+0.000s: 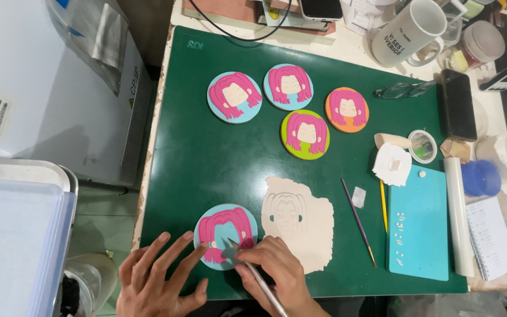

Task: Tracing a face outline onto a piece of beige material using a metal stylus tool.

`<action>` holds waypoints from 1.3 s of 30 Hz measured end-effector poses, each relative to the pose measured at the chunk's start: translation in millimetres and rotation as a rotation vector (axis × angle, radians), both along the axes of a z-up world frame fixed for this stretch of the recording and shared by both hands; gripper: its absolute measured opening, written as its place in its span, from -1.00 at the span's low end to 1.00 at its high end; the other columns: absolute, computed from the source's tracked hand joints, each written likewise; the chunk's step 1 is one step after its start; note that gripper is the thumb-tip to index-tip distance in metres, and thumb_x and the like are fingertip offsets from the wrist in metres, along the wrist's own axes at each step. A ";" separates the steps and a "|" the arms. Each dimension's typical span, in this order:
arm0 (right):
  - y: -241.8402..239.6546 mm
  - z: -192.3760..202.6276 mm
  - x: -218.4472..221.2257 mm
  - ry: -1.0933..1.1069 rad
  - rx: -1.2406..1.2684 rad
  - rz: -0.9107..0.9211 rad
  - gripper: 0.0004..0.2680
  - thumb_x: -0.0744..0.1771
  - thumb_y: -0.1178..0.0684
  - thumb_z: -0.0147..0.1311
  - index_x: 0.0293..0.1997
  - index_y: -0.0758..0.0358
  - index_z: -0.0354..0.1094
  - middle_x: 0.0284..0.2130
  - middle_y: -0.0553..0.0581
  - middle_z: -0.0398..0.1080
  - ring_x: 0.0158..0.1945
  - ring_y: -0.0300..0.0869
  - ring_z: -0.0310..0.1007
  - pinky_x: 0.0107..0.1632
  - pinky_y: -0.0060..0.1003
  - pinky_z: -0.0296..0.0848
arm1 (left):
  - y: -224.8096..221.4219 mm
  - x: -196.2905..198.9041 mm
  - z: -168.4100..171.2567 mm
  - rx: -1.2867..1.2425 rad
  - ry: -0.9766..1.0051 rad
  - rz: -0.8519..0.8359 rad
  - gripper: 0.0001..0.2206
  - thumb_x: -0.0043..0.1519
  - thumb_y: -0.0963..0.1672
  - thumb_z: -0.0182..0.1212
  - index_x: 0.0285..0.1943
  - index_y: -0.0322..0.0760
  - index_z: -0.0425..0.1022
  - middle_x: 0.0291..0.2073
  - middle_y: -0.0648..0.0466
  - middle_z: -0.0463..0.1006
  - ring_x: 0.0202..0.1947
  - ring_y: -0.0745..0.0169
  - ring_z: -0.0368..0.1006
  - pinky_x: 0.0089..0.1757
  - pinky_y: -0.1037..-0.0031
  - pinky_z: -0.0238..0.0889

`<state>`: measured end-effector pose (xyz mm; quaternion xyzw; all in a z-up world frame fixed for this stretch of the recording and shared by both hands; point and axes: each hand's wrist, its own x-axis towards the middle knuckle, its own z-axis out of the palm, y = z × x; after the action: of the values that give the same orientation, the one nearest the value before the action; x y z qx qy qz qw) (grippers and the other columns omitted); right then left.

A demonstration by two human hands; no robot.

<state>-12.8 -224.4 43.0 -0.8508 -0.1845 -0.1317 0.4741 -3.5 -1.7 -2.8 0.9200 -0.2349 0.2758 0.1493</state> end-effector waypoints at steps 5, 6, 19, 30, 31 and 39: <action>-1.3 -11.7 -11.6 0.050 -0.092 -0.013 -0.81 0.40 -0.03 -0.07 -0.03 0.24 0.37 -0.30 0.07 0.49 -0.32 -0.14 0.38 -0.17 -0.24 0.29 | -0.5 -2.2 -0.4 0.007 0.051 0.022 -0.59 0.29 0.19 -0.09 0.08 0.23 0.63 0.24 0.25 0.44 0.28 0.20 0.29 0.11 0.22 0.20; -1.0 -15.7 -14.9 0.108 -0.079 -0.027 -0.87 0.37 0.02 -0.02 -0.09 0.20 0.35 -0.30 0.07 0.45 -0.31 -0.13 0.36 -0.18 -0.23 0.27 | -0.7 -2.5 0.2 0.024 0.073 0.030 -0.59 0.28 0.19 -0.08 0.13 0.25 0.60 0.26 0.25 0.42 0.30 0.18 0.28 0.12 0.21 0.20; 10.3 -23.8 -17.9 0.084 -0.126 0.030 -0.99 0.34 0.17 -0.03 -0.27 0.20 0.27 -0.45 0.14 0.29 -0.43 -0.10 0.23 -0.29 -0.21 0.14 | -0.8 -5.9 -6.1 -0.076 0.000 0.009 -0.65 0.27 0.13 -0.01 -0.09 0.15 0.70 0.10 0.29 0.55 0.12 0.26 0.45 -0.02 0.26 0.35; 11.1 -26.3 -17.7 0.051 -0.140 0.035 -0.97 0.30 0.22 0.01 -0.26 0.23 0.29 -0.46 0.16 0.26 -0.43 -0.10 0.24 -0.28 -0.22 0.13 | -1.7 -5.7 -1.9 -0.038 0.003 0.025 -0.64 0.27 0.13 -0.04 -0.04 0.21 0.70 0.12 0.31 0.53 0.15 0.29 0.42 0.00 0.28 0.31; 11.0 -26.8 -18.1 0.049 -0.144 0.038 -0.96 0.29 0.22 0.01 -0.26 0.23 0.29 -0.46 0.17 0.27 -0.41 -0.10 0.26 -0.27 -0.22 0.15 | -1.4 -5.5 -2.0 -0.034 0.005 0.020 -0.64 0.28 0.14 -0.04 -0.02 0.22 0.69 0.12 0.30 0.53 0.15 0.29 0.41 -0.01 0.28 0.31; 9.3 -25.1 -14.9 0.033 -0.165 0.091 -0.99 0.33 0.20 0.00 -0.25 0.21 0.29 -0.43 0.12 0.28 -0.37 -0.10 0.27 -0.26 -0.22 0.11 | -2.7 0.4 3.0 -0.042 -0.023 -0.012 -0.64 0.29 0.12 -0.07 -0.02 0.24 0.70 0.09 0.27 0.55 0.13 0.27 0.43 -0.04 0.30 0.33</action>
<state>-27.7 -215.0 17.9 -0.8797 -0.2254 -0.0803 0.4109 -3.0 -4.3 0.1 0.9120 -0.2362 0.2903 0.1677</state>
